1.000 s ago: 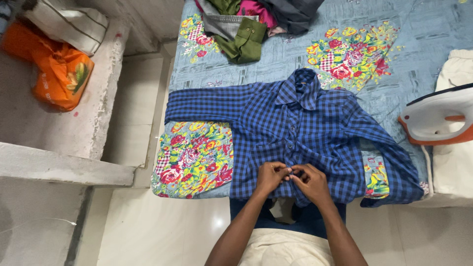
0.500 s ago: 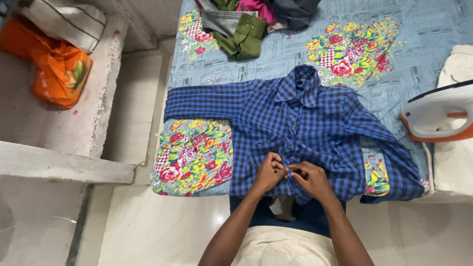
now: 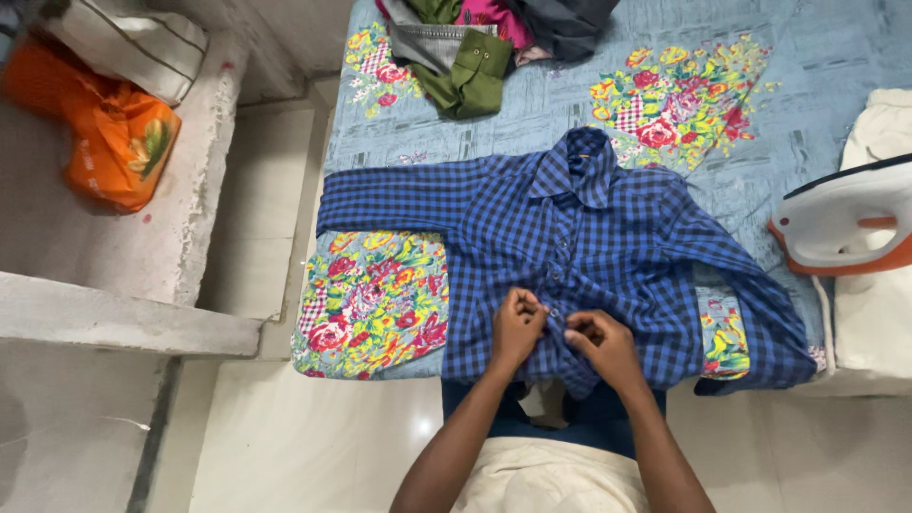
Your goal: The person buttons a blue checkered shirt laid out on a bed and then uses an electric iron to smooth the fabric. They systematically iron the front panels, sleeves, and collar, adjusting the shirt's position as needed. Finally, the person lifts the shirt to inspect it and places it on top of a pair of white trousers.
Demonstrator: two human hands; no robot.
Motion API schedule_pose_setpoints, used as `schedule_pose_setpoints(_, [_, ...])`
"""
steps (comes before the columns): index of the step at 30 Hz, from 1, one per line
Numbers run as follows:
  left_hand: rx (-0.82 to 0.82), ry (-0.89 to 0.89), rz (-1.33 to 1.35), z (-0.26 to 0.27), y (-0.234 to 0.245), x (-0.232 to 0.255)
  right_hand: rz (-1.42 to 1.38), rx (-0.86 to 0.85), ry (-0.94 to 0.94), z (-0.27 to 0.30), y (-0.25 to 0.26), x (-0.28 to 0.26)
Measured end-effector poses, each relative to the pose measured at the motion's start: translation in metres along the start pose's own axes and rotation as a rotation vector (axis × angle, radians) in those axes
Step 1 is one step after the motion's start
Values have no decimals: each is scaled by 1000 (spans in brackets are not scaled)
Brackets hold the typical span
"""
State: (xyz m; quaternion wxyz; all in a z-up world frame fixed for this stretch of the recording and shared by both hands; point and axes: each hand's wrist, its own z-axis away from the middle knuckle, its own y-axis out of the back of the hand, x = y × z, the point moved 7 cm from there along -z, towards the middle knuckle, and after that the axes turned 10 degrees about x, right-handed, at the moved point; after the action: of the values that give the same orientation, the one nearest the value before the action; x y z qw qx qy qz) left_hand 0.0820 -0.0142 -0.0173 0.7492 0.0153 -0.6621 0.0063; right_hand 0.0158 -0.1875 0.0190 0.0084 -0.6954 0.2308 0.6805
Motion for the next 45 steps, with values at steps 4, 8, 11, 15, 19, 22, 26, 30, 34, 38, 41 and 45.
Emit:
schedule_pose_setpoints(4, [79,-76,48,-26,-4,-3,178,-32,81,18,7,-22])
schedule_pose_setpoints(8, [-27,-24,180,-29,-18,5,315,-48,194,36,11,-22])
schedule_pose_setpoints(11, [-63,-36,38,-8,-15,26,249,107,136,33,22,7])
schedule_pose_setpoints(15, [23,-259,-321,40,7,63,72,357,-156,34,60,47])
schedule_pose_setpoints(19, [-163,-304,-437,83,3,63,262,306,-28,36,71,5])
schedule_pose_setpoints(22, [-110,-497,-625,94,-3,71,388,200,128,41,58,-29])
schedule_pose_setpoints(26, [-66,-554,-779,91,-16,76,360,137,151,45,42,-36])
schedule_pose_setpoints(30, [-149,-365,-660,79,-19,56,375,236,86,53,47,-33])
schedule_pose_setpoints(34, [-155,-176,-520,74,-8,32,483,243,114,59,47,-41])
schedule_pose_setpoints(38, [-169,-131,-479,75,-10,17,383,179,241,65,28,-52])
schedule_pose_setpoints(41, [-169,-109,-457,73,-9,11,332,153,183,63,23,-50])
schedule_pose_setpoints(45, [-196,-99,-396,71,-8,10,318,116,188,65,22,-46])
